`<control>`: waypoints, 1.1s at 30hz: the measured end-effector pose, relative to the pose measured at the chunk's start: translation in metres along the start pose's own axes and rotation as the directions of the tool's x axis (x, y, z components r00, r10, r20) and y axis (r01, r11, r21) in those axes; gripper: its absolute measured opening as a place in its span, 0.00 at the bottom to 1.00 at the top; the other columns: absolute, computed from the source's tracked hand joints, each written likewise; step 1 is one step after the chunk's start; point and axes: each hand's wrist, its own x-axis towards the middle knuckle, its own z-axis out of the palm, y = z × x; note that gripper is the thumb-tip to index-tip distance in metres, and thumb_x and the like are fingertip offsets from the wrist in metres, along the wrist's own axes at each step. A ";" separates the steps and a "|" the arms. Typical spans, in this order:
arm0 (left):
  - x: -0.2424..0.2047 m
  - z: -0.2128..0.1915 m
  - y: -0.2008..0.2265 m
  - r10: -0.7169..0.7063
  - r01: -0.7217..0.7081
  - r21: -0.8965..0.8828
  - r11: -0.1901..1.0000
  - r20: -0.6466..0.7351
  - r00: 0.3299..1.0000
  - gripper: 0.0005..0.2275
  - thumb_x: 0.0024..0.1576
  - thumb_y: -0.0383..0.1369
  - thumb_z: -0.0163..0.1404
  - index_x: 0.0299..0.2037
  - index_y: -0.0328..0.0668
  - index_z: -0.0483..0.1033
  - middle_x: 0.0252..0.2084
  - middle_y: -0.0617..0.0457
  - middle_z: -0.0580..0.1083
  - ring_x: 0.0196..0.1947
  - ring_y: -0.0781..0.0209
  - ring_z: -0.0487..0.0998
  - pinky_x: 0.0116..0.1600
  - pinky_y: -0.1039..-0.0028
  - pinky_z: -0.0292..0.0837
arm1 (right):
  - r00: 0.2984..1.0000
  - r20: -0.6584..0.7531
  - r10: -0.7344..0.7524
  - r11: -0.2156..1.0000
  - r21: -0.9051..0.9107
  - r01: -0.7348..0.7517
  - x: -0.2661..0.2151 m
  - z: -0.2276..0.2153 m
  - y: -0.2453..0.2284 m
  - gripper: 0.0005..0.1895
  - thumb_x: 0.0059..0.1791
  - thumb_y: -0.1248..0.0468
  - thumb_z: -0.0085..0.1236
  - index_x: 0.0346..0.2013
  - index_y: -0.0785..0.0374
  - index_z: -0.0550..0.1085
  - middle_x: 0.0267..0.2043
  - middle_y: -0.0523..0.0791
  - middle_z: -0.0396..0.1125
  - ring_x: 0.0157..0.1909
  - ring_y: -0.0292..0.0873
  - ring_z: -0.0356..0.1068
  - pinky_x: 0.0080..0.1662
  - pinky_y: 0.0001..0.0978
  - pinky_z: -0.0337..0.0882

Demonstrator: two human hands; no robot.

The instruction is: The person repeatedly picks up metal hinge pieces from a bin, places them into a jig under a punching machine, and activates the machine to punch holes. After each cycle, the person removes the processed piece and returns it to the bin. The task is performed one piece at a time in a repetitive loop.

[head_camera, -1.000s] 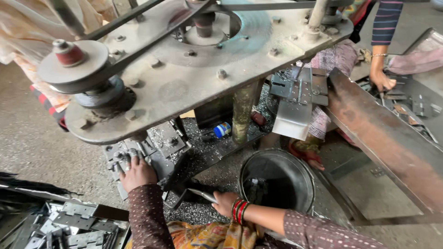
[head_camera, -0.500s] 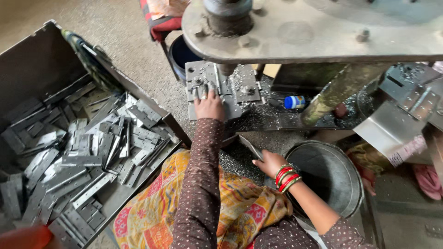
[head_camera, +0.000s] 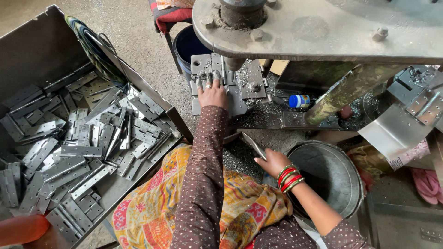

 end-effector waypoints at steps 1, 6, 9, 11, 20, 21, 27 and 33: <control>0.001 0.001 0.000 -0.007 0.007 0.002 1.000 0.022 1.000 0.08 0.59 0.30 0.47 0.43 0.46 0.80 0.67 0.53 0.66 0.66 0.51 0.67 0.71 0.46 0.51 | 1.000 -0.010 -0.008 1.000 -0.006 0.008 0.002 0.006 0.005 0.28 0.48 0.39 0.53 0.34 0.64 0.71 0.26 0.55 0.71 0.32 0.59 0.74 0.38 0.52 0.72; 0.001 -0.003 -0.001 0.011 -0.010 0.013 1.000 -0.058 0.998 0.07 0.60 0.30 0.47 0.42 0.46 0.80 0.67 0.54 0.67 0.67 0.52 0.67 0.70 0.45 0.52 | 0.995 -0.024 0.092 0.985 0.147 -0.088 0.015 0.079 0.029 0.23 0.50 0.43 0.50 0.35 0.62 0.69 0.23 0.53 0.71 0.25 0.57 0.74 0.31 0.52 0.73; -0.001 -0.012 0.003 0.028 -0.028 0.030 0.999 0.017 0.999 0.08 0.59 0.35 0.49 0.44 0.48 0.80 0.65 0.53 0.67 0.66 0.52 0.66 0.71 0.46 0.49 | 0.964 -0.264 0.034 0.994 0.112 -0.005 0.031 0.130 0.042 0.21 0.49 0.45 0.52 0.36 0.62 0.69 0.24 0.55 0.72 0.25 0.62 0.72 0.29 0.55 0.71; 0.005 -0.024 0.002 0.025 -0.028 0.044 0.999 0.073 0.997 0.10 0.59 0.39 0.50 0.45 0.48 0.79 0.65 0.53 0.66 0.65 0.53 0.66 0.71 0.47 0.48 | 0.930 -0.367 -0.018 0.997 0.061 0.043 0.050 0.140 0.042 0.22 0.49 0.45 0.54 0.37 0.62 0.69 0.25 0.56 0.72 0.27 0.64 0.72 0.30 0.56 0.70; -0.024 -0.022 0.004 0.054 -0.056 0.018 0.998 0.085 0.995 0.10 0.61 0.31 0.44 0.47 0.45 0.78 0.64 0.53 0.68 0.58 0.54 0.73 0.71 0.47 0.52 | 0.997 -0.008 0.078 0.995 0.069 -0.077 -0.001 0.030 0.011 0.23 0.50 0.42 0.52 0.39 0.61 0.71 0.29 0.54 0.73 0.34 0.60 0.75 0.39 0.53 0.73; -0.038 -0.021 0.007 0.052 -0.051 -0.013 0.999 0.125 0.991 0.11 0.63 0.30 0.42 0.51 0.44 0.77 0.63 0.52 0.69 0.54 0.54 0.76 0.72 0.48 0.53 | 0.996 0.006 0.088 0.995 0.047 -0.089 -0.004 0.018 0.004 0.25 0.49 0.41 0.52 0.40 0.62 0.70 0.29 0.55 0.73 0.35 0.60 0.75 0.39 0.53 0.73; -0.136 -0.012 0.028 0.204 -0.154 0.167 0.974 -0.346 0.916 0.15 0.56 0.30 0.45 0.52 0.39 0.75 0.55 0.46 0.71 0.57 0.51 0.73 0.72 0.48 0.53 | 0.999 -0.052 -0.004 0.999 0.041 0.006 -0.007 -0.011 -0.018 0.24 0.47 0.43 0.57 0.36 0.63 0.71 0.30 0.55 0.73 0.37 0.60 0.74 0.42 0.54 0.72; -0.132 -0.020 0.002 0.381 -0.354 0.155 0.922 -0.521 0.764 0.16 0.55 0.27 0.48 0.54 0.41 0.75 0.53 0.49 0.72 0.52 0.50 0.73 0.69 0.46 0.56 | 0.993 -0.121 0.006 0.991 0.132 0.010 -0.014 -0.001 -0.019 0.22 0.47 0.45 0.59 0.37 0.63 0.73 0.32 0.55 0.72 0.37 0.61 0.73 0.41 0.54 0.71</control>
